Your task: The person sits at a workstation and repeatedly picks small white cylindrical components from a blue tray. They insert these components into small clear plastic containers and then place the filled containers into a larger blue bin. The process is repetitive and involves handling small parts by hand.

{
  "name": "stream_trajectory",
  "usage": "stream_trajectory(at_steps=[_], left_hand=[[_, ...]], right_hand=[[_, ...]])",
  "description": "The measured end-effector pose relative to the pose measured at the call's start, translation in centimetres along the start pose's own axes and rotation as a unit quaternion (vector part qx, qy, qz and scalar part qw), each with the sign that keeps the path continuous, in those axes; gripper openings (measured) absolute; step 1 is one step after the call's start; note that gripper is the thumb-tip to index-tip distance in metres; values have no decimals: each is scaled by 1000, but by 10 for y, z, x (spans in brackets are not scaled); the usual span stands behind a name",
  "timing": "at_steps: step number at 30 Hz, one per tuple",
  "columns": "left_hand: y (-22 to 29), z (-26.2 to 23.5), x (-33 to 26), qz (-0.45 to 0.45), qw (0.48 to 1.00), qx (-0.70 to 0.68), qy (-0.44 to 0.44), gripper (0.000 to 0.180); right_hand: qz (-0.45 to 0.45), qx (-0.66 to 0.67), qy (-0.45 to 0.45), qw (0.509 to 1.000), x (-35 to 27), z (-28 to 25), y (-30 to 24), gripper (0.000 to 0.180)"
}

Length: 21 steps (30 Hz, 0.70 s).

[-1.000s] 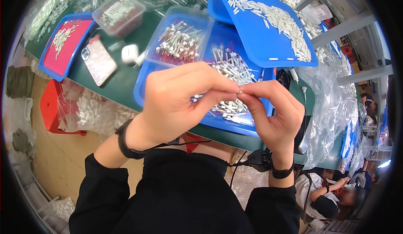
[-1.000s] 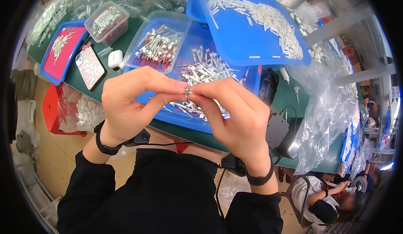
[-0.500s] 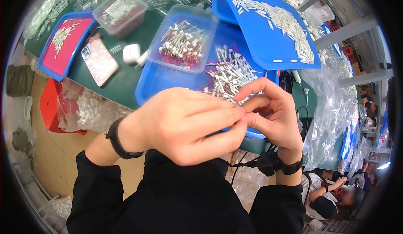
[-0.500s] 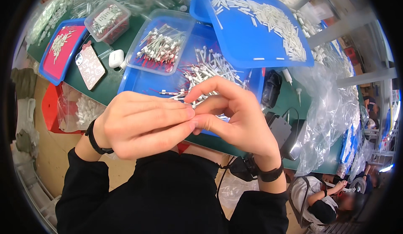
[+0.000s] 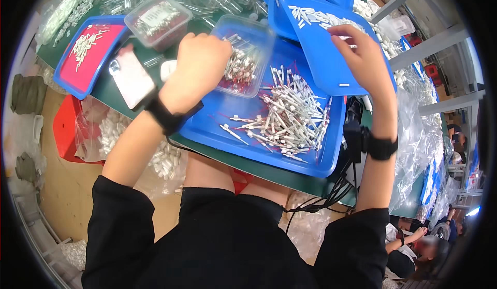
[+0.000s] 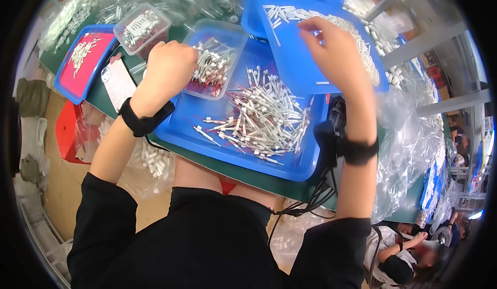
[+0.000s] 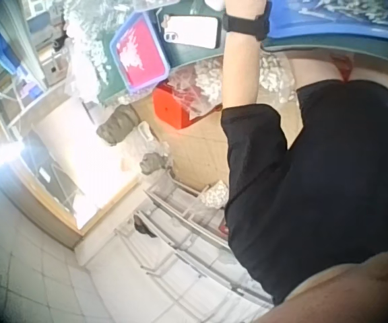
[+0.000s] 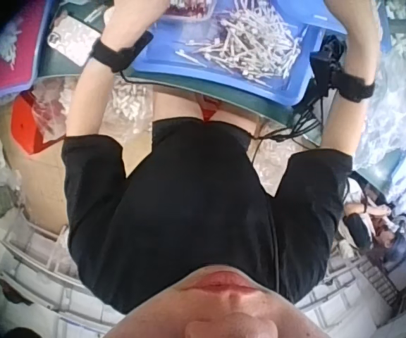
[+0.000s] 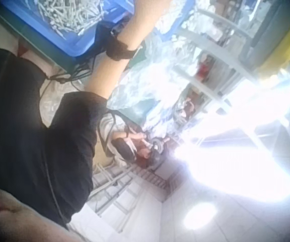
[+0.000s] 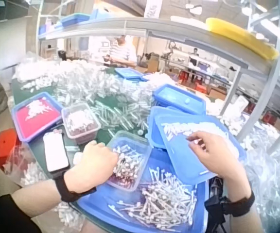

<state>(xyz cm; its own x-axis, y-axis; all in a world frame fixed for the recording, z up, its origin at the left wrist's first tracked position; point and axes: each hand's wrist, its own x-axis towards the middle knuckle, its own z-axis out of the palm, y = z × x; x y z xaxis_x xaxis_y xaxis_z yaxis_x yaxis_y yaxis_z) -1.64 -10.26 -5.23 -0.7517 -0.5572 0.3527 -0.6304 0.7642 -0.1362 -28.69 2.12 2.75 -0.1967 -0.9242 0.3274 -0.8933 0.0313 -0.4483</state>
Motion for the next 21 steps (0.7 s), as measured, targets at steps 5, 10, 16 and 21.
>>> stream_trajectory(at_steps=[5, 10, 16, 21], left_hand=[[5, 3, 4, -21, 999, -22, -34, 16], [0, -2, -2, -45, 984, -170, 20, 12], [16, -42, -13, -74, 887, -453, 49, 8], [33, -67, -35, -44, 797, -600, 49, 16]], right_hand=[[-136, -46, -31, 989, 32, 47, 42, 28], [-115, -97, -85, 985, 34, 51, 23, 27], [-72, -125, -68, 987, 10, 42, 17, 18], [-34, -148, -48, 987, -14, 34, 28, 14]])
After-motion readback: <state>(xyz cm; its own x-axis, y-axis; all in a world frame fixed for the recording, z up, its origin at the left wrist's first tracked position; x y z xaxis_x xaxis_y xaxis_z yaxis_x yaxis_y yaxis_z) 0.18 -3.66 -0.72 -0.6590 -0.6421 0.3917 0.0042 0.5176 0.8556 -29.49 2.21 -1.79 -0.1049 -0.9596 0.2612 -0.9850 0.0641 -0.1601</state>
